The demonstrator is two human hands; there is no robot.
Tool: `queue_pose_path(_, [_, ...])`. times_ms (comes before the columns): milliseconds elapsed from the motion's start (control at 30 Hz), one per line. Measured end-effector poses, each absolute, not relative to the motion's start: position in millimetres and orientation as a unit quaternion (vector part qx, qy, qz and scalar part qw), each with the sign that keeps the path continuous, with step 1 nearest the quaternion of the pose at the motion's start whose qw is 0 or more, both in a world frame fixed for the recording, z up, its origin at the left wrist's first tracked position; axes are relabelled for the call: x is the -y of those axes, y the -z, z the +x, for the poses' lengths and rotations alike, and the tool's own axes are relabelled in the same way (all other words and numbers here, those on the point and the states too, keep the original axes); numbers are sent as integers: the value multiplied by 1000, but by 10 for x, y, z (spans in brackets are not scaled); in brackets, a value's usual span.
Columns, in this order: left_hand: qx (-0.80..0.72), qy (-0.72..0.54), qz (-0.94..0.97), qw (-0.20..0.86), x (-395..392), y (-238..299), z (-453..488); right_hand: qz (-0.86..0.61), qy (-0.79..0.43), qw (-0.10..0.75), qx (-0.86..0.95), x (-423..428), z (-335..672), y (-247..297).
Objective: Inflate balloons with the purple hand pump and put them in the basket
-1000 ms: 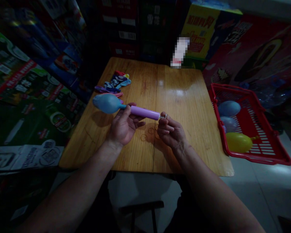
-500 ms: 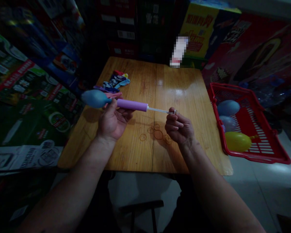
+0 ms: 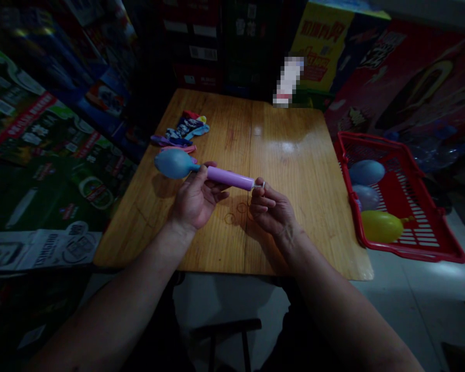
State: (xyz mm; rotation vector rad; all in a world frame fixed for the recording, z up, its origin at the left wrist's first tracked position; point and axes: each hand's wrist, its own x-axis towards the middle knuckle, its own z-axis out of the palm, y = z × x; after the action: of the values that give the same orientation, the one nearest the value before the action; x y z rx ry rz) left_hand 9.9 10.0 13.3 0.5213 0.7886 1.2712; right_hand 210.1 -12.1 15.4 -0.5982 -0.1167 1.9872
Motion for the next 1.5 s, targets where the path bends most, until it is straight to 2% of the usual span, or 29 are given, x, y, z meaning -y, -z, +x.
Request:
queue_pose_path(267, [-346,-615,234,669,-193,-150,-89,-245,-810,528,62,92,2306,-211])
queue_pose_path(467, [-348,-566,240,708,-64,-94,54,-256,-823,503,63,162,2067,-114])
queue_pose_path(833, [-340,-564,239,714,-92,-96,91,-250,-828,499,60,149,2080,-140])
queue_pose_path(1100, [-362,-608,232,667,-230,-139,-98,-236,-817,522,72,102,2259,-190])
queue_pose_path(1300, [-337,-553,264,715,-98,-114,5,-262,-817,509,63,158,2080,-145])
queue_pose_path(1500, [-328,-561,249,718,-82,-129,11,-246,-821,511,64,153,2062,-145])
